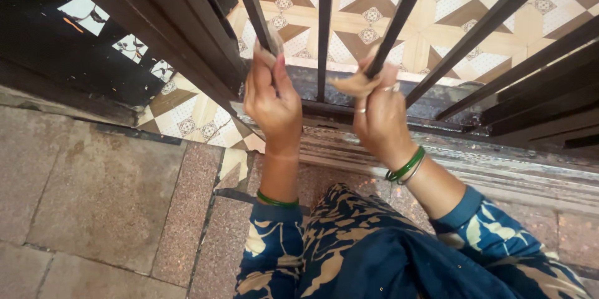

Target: The person wipes the horizontal and vertical bars of a metal gate with cloths, moving their hands along the length of each bar to clean them.

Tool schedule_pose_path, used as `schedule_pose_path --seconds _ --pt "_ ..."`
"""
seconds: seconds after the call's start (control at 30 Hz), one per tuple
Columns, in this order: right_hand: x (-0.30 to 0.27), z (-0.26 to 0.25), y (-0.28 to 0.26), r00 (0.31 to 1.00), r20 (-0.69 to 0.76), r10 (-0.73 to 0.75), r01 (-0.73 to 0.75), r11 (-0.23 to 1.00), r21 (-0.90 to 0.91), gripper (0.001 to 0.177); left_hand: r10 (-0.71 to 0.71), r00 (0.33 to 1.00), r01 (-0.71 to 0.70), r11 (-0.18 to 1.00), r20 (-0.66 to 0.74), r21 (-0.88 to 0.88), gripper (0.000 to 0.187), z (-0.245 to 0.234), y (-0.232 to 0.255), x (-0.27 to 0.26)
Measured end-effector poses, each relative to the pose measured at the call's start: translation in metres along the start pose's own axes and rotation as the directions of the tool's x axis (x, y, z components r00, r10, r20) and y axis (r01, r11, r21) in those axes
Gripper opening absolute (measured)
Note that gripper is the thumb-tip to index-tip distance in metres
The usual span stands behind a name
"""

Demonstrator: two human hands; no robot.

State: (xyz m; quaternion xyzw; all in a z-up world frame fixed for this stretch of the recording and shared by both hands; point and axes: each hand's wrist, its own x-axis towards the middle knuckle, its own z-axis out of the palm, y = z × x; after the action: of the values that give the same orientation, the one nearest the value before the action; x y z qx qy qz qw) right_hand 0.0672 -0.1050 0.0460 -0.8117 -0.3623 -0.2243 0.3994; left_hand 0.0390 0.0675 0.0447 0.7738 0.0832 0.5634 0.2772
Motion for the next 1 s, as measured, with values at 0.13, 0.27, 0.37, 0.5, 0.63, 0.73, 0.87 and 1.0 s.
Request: schedule_pose_path --seconds 0.13,0.27,0.37,0.5,0.63,0.73,0.87,1.0 --pt "-0.025 0.010 0.010 0.996 0.069 0.062 -0.068 0.993 0.101 0.037 -0.099 0.993 0.100 0.995 0.064 -0.015 0.023 -0.001 -0.013 -0.025" --pt "-0.041 -0.010 0.009 0.988 0.151 0.040 -0.066 0.983 0.169 0.051 -0.331 0.934 0.347 0.929 0.131 -0.129 0.030 -0.011 -0.017 -0.044" --pt "-0.067 -0.043 0.008 0.998 -0.002 -0.064 0.064 0.996 0.056 0.050 -0.252 0.964 0.239 0.961 -0.083 -0.137 0.018 -0.018 0.003 -0.047" --pt "-0.068 -0.067 0.022 0.914 -0.405 -0.004 0.088 0.978 0.188 0.048 0.069 0.997 -0.071 0.997 -0.042 -0.044 0.021 -0.028 0.052 -0.034" --pt "-0.042 -0.108 0.022 0.872 -0.490 -0.008 -0.007 1.000 -0.028 0.063 0.234 0.971 -0.215 0.945 0.052 -0.248 0.022 -0.003 0.092 -0.010" --pt "-0.032 -0.103 0.015 0.893 -0.432 -0.130 -0.062 0.913 -0.402 0.074 0.244 0.967 -0.225 0.954 0.078 -0.198 0.031 0.020 0.110 -0.011" --pt "-0.061 -0.097 0.024 0.953 -0.302 -0.021 -0.112 0.901 -0.419 0.072 0.150 0.980 -0.119 0.968 0.129 -0.220 0.034 0.042 0.092 -0.023" --pt "-0.076 -0.101 0.041 0.888 -0.459 0.007 -0.108 0.975 -0.193 0.065 0.011 0.967 0.043 0.978 0.255 -0.202 0.022 0.035 0.077 -0.040"
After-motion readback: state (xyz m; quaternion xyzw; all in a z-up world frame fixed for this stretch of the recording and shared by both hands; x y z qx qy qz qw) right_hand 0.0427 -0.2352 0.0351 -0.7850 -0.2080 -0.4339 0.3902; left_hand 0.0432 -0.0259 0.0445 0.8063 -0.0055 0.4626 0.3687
